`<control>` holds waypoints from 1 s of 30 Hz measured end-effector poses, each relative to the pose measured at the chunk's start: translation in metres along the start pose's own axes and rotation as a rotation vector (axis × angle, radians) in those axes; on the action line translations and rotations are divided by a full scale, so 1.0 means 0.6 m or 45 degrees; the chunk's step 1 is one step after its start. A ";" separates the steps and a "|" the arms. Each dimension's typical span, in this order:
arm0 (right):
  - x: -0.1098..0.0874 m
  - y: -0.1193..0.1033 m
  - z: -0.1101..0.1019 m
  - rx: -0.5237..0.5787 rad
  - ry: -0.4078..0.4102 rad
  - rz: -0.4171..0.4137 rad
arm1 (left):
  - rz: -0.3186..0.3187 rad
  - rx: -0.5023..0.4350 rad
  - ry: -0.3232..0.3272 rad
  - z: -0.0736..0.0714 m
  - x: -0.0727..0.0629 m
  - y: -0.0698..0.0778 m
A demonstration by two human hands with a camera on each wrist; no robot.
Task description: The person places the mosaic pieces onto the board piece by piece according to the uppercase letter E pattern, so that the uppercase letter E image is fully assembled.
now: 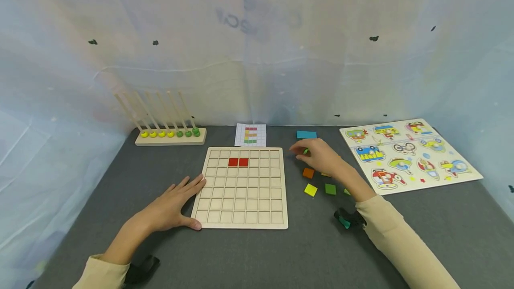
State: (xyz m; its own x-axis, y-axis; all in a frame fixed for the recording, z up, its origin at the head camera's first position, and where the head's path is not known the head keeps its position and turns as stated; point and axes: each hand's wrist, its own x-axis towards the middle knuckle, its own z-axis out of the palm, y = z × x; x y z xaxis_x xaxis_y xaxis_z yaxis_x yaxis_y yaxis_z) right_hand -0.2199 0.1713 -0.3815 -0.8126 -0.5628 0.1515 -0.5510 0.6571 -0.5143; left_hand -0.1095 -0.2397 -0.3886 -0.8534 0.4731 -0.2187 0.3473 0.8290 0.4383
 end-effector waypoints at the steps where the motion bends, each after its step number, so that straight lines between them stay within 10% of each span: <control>1: -0.005 0.005 -0.004 -0.008 0.002 0.011 | 0.003 0.000 0.001 0.000 0.000 0.000; 30: -0.039 0.046 -0.031 -0.060 -0.046 0.087 | -0.018 -0.002 0.007 0.005 0.001 -0.002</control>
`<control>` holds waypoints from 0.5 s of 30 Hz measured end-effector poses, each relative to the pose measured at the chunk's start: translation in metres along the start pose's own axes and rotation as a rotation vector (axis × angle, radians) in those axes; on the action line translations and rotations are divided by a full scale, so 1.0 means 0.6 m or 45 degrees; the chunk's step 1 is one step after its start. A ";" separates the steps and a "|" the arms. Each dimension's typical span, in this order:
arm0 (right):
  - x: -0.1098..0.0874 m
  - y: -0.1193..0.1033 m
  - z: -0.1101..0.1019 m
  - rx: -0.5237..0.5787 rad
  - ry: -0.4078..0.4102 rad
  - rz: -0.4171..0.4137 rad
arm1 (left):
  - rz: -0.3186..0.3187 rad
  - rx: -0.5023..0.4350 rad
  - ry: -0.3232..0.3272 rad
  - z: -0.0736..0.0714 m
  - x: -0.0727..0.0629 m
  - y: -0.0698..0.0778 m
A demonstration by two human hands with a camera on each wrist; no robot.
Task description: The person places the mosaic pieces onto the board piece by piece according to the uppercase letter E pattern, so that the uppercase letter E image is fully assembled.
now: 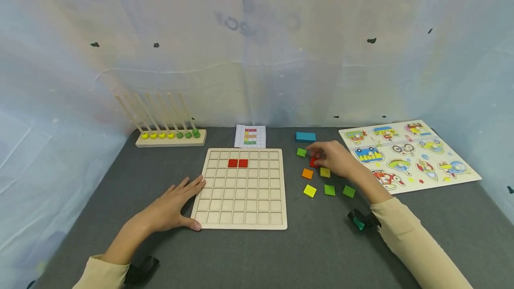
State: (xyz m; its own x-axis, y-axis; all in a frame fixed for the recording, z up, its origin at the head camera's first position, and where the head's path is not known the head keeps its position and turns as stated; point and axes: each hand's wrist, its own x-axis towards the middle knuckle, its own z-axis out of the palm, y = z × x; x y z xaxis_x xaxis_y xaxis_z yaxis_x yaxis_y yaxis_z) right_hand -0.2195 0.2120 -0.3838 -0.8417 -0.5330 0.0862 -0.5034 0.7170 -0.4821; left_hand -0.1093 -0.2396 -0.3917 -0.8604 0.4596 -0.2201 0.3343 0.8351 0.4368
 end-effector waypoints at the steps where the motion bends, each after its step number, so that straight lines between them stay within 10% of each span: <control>1: 0.000 0.000 -0.002 0.000 -0.002 -0.007 | -0.003 -0.004 -0.001 0.000 0.000 0.000; 15: 0.028 -0.035 0.001 0.033 -0.026 -0.119 | -0.006 0.008 -0.007 -0.002 -0.001 0.004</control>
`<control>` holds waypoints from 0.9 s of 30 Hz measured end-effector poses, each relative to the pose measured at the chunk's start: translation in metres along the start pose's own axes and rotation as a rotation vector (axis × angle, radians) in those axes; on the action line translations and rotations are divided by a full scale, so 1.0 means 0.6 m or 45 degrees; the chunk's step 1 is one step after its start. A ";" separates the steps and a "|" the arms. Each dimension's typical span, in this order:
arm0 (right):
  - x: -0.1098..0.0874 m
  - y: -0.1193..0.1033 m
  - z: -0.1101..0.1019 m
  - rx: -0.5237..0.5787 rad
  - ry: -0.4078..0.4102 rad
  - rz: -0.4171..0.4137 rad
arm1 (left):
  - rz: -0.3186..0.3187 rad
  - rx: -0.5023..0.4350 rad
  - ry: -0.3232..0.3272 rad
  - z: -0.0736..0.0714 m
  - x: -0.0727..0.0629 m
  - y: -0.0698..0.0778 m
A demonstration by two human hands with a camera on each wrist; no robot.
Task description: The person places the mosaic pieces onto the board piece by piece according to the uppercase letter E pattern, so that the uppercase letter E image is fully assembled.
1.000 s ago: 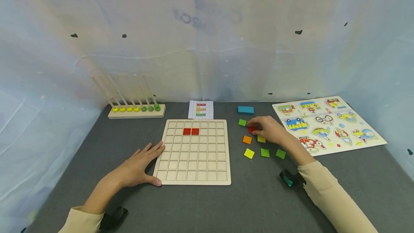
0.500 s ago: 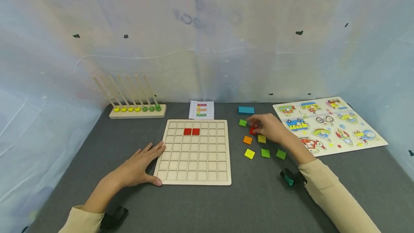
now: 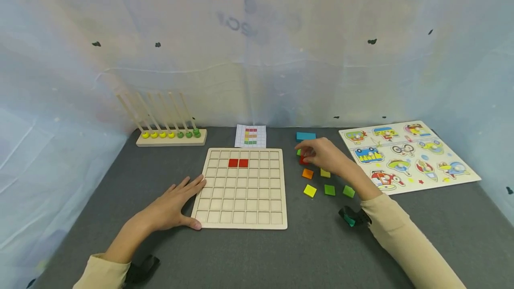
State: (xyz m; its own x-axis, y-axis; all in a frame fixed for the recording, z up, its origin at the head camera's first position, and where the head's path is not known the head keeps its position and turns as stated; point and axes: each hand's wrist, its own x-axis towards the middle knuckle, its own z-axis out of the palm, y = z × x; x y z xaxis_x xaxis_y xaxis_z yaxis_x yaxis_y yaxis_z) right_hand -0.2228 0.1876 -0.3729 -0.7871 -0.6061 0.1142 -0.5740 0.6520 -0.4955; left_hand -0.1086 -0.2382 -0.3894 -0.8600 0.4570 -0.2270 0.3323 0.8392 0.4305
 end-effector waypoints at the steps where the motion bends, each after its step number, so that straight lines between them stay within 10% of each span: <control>1: 0.004 -0.004 0.003 0.002 -0.007 0.001 | -0.002 -0.002 0.000 0.000 0.000 0.000; 27: 0.108 -0.086 0.061 0.088 -0.116 -0.118 | 0.008 -0.003 0.019 0.004 0.000 -0.006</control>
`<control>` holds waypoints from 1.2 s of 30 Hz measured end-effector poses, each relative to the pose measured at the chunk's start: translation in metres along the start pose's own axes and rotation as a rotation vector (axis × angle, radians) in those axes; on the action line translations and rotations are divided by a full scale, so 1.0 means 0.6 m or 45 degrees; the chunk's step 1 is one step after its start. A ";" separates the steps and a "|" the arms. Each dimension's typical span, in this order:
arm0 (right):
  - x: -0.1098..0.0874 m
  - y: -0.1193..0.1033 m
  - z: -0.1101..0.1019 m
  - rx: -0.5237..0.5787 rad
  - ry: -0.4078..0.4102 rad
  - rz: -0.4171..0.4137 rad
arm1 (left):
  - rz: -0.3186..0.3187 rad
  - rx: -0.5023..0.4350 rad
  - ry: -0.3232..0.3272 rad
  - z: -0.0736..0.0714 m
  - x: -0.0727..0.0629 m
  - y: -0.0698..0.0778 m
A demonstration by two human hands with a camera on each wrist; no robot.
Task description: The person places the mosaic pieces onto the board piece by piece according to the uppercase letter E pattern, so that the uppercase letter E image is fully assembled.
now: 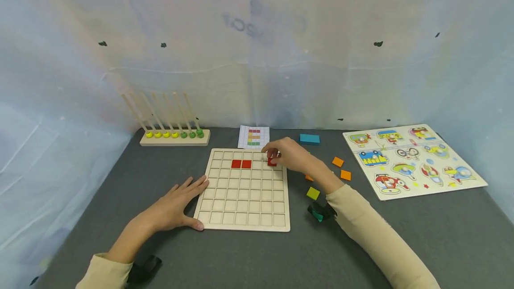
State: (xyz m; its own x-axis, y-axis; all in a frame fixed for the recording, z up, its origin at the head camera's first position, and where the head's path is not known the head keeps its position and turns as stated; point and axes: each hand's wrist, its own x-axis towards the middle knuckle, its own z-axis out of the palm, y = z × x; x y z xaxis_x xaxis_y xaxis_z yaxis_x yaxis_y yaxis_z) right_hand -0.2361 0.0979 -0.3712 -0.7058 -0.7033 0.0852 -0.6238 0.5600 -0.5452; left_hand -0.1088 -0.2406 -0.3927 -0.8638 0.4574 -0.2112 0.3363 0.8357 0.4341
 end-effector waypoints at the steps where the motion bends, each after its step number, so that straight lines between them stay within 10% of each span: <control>1: 0.004 -0.002 0.002 0.005 0.000 -0.007 | -0.002 -0.003 -0.002 0.000 0.000 0.000; 36: 0.045 -0.012 0.054 0.094 0.015 0.010 | 0.009 -0.020 -0.001 -0.002 -0.002 -0.001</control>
State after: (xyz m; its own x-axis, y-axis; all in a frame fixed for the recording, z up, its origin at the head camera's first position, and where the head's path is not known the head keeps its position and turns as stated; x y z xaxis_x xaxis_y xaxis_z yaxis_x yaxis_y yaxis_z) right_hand -0.2400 0.0608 -0.3920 -0.7149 -0.6934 0.0901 -0.5920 0.5316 -0.6058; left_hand -0.1084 -0.2417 -0.3919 -0.8611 0.4635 -0.2089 0.3364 0.8276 0.4495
